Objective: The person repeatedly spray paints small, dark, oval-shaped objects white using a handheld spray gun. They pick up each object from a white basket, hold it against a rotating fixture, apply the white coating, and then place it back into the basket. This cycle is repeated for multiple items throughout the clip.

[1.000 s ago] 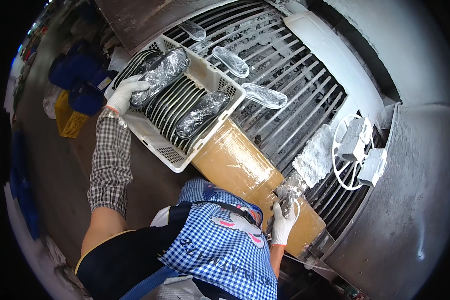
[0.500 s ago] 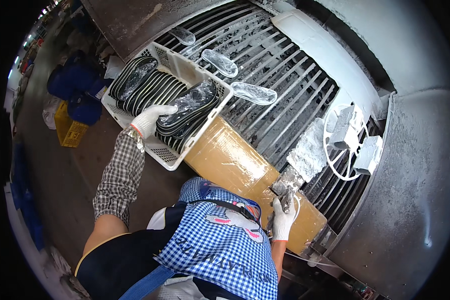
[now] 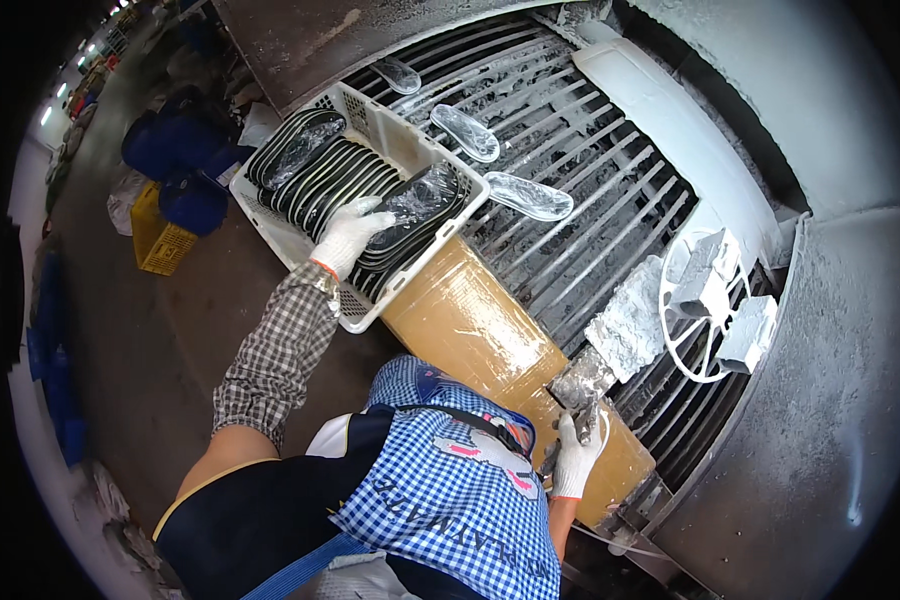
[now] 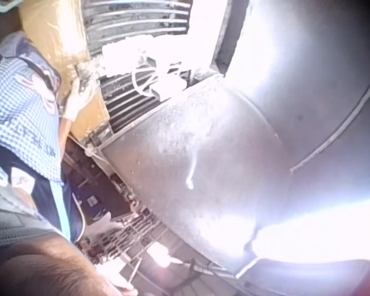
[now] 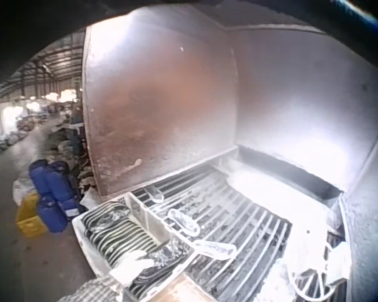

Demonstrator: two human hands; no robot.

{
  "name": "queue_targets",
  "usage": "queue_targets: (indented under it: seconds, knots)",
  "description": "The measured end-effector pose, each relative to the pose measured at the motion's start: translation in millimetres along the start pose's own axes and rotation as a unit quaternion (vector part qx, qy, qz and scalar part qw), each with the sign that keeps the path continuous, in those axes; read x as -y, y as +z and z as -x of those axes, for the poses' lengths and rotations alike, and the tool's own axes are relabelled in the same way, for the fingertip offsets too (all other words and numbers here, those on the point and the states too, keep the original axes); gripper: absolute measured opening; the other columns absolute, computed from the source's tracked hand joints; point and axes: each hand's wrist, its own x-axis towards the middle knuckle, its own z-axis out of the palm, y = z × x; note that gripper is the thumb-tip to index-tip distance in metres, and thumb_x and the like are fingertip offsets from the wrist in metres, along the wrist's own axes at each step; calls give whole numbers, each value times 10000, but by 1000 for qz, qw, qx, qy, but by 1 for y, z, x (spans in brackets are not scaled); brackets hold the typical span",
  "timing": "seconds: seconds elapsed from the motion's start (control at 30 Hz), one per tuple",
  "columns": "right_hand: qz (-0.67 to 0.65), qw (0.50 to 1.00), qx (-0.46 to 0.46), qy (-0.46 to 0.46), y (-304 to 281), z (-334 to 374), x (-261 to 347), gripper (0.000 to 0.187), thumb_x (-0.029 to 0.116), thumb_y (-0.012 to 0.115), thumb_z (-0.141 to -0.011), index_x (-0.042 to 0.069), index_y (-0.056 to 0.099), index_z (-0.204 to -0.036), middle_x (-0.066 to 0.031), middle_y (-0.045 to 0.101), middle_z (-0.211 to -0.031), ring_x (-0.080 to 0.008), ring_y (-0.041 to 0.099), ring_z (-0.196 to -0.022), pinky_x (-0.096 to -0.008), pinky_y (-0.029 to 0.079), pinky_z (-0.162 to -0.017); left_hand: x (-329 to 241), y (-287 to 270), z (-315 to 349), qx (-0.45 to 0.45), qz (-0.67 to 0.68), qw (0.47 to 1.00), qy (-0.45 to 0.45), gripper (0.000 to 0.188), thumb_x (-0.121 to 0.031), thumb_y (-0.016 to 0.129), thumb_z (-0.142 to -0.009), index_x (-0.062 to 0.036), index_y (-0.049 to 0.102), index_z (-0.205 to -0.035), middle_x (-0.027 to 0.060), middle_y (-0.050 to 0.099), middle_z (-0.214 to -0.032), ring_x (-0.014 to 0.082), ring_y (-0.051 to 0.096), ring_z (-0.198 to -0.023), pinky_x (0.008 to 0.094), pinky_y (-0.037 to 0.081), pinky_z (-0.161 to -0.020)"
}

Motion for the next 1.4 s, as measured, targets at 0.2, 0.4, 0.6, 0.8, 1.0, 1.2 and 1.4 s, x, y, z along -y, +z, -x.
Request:
queue_targets:
  seconds: [0.2, 0.4, 0.6, 0.8, 1.0, 1.2, 1.4]
  knots:
    - [6, 1000, -1, -9, -5, -5, -9, 371, 168, 714, -1009, 111, 603, -1358, -35, 670, -851, -98, 557, -570, -257, 437, -438, -1, 3, 2, -23, -188, 982, 0, 697, -370, 688, -952, 15, 551, -1516, 234, 601, -1518, 348, 583, -1395, 388, 421, -1193]
    - [11, 1000, 13, -23, -5, -10, -12, 422, 169, 725, -998, 102, 595, -1394, -36, 678, -884, -101, 589, -611, -256, 443, -441, -2, 9, -1, 31, -167, 985, -33, 760, -391, 659, -954, -45, 464, -1603, 238, 546, -1575, 360, 546, -1432, 396, 401, -1208]
    - [-9, 999, -6, -51, 4, -5, -4, 264, 159, 725, -990, 48, 651, -1217, -40, 675, -819, -106, 547, -505, -266, 438, -415, -34, 5, 12, 85, -213, 972, -57, 849, -448, 630, -965, 2, 372, -1638, 271, 522, -1584, 390, 541, -1426, 410, 388, -1212]
    - [-14, 1000, -10, -26, -4, 1, 2, 294, 167, 728, -994, 55, 649, -1254, -39, 673, -824, -110, 535, -495, -271, 430, -411, -58, 13, 26, 65, -312, 946, 58, 651, -447, 767, -881, -64, 633, -1391, 190, 713, -1302, 361, 678, -1216, 427, 510, -1068]
    - [-17, 1000, -13, -13, -13, -2, -10, 339, 177, 732, -994, 72, 640, -1302, -40, 671, -825, -111, 527, -486, -274, 421, -407, -60, 13, 20, 130, -186, 974, 12, 689, -397, 754, -934, -36, 576, -1493, 148, 710, -1354, 251, 686, -1195, 356, 509, -1067]
    - [-14, 1000, -10, -5, -11, 4, 6, 253, 151, 730, -967, 67, 652, -1191, -23, 662, -874, -112, 574, -610, -275, 460, -457, -1, -1, -25, 98, -68, 992, 28, 778, -448, 689, -1009, 72, 485, -1550, 220, 601, -1520, 285, 610, -1359, 358, 473, -1136]
    - [-8, 1000, -10, -23, -17, -5, -6, 232, 145, 710, -987, 74, 653, -1201, -22, 666, -848, -108, 544, -551, -278, 438, -430, -20, -8, -7, 21, 40, 999, 17, 386, -320, 648, -1059, 9, 732, -1242, 42, 758, -1085, 107, 674, -983, 293, 539, -906]
